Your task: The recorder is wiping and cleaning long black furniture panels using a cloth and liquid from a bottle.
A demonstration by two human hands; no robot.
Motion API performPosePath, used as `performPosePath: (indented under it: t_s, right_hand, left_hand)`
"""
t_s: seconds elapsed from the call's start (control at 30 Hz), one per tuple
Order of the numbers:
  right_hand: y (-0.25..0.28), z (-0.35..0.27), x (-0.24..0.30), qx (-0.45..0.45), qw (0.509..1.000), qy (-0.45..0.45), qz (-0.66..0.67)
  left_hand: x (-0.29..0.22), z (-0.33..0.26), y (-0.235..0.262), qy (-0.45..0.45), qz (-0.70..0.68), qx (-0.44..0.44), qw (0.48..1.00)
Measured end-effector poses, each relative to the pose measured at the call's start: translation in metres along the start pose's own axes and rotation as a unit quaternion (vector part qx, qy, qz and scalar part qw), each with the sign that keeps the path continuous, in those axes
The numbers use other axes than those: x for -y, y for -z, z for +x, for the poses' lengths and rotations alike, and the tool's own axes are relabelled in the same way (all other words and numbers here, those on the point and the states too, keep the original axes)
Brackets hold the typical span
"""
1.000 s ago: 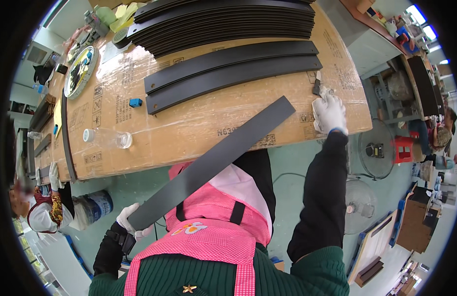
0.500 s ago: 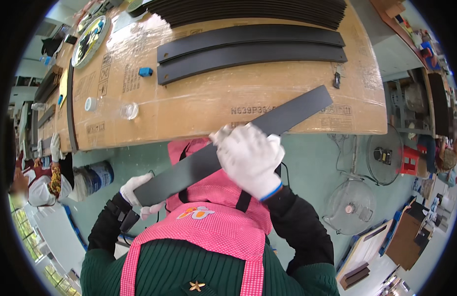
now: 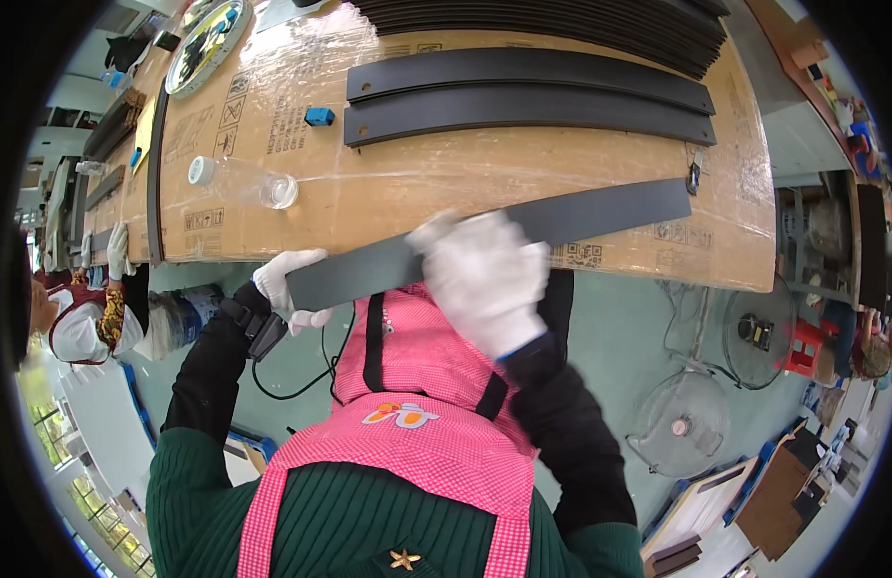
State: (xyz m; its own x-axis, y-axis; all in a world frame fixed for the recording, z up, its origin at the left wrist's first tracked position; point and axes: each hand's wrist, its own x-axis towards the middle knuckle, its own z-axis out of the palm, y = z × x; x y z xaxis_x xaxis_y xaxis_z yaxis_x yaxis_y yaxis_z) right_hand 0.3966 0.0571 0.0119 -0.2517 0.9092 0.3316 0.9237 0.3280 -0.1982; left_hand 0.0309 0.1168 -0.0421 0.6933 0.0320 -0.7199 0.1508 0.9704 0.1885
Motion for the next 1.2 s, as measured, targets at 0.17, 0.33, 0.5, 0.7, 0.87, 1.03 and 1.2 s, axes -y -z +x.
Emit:
performPosePath:
  t_s: [0.17, 0.33, 0.5, 0.7, 0.87, 1.03, 1.2]
  right_hand:
    - [0.011, -0.036, -0.208, 0.022, 0.938, -0.282, -0.198]
    - [-0.009, 0.009, -0.093, 0.100, 0.955, -0.214, -0.181]
    - [-0.036, 0.001, -0.035, -0.084, 0.996, 0.035, -0.005]
    - [-0.011, -0.011, -0.066, -0.021, 0.998, 0.042, -0.049]
    - [-0.008, -0.013, -0.071, 0.028, 0.998, 0.055, -0.014]
    - [-0.015, 0.000, -0.052, 0.044, 0.999, 0.021, 0.004]
    - [-0.010, -0.007, -0.075, 0.049, 0.998, 0.026, -0.005]
  left_hand:
    - [0.003, -0.001, 0.021, -0.042, -0.190, 0.103, 0.976]
    - [0.032, -0.004, 0.005, -0.232, -0.258, -0.028, 0.937]
    - [0.040, 0.006, 0.005, -0.263, -0.156, -0.125, 0.944]
    - [0.031, 0.005, -0.026, -0.250, -0.152, -0.244, 0.925]
    - [0.032, 0.003, -0.027, -0.242, -0.156, -0.252, 0.924]
    - [0.028, 0.004, -0.027, -0.239, -0.153, -0.274, 0.919]
    - [0.026, 0.002, -0.026, -0.238, -0.146, -0.291, 0.915]
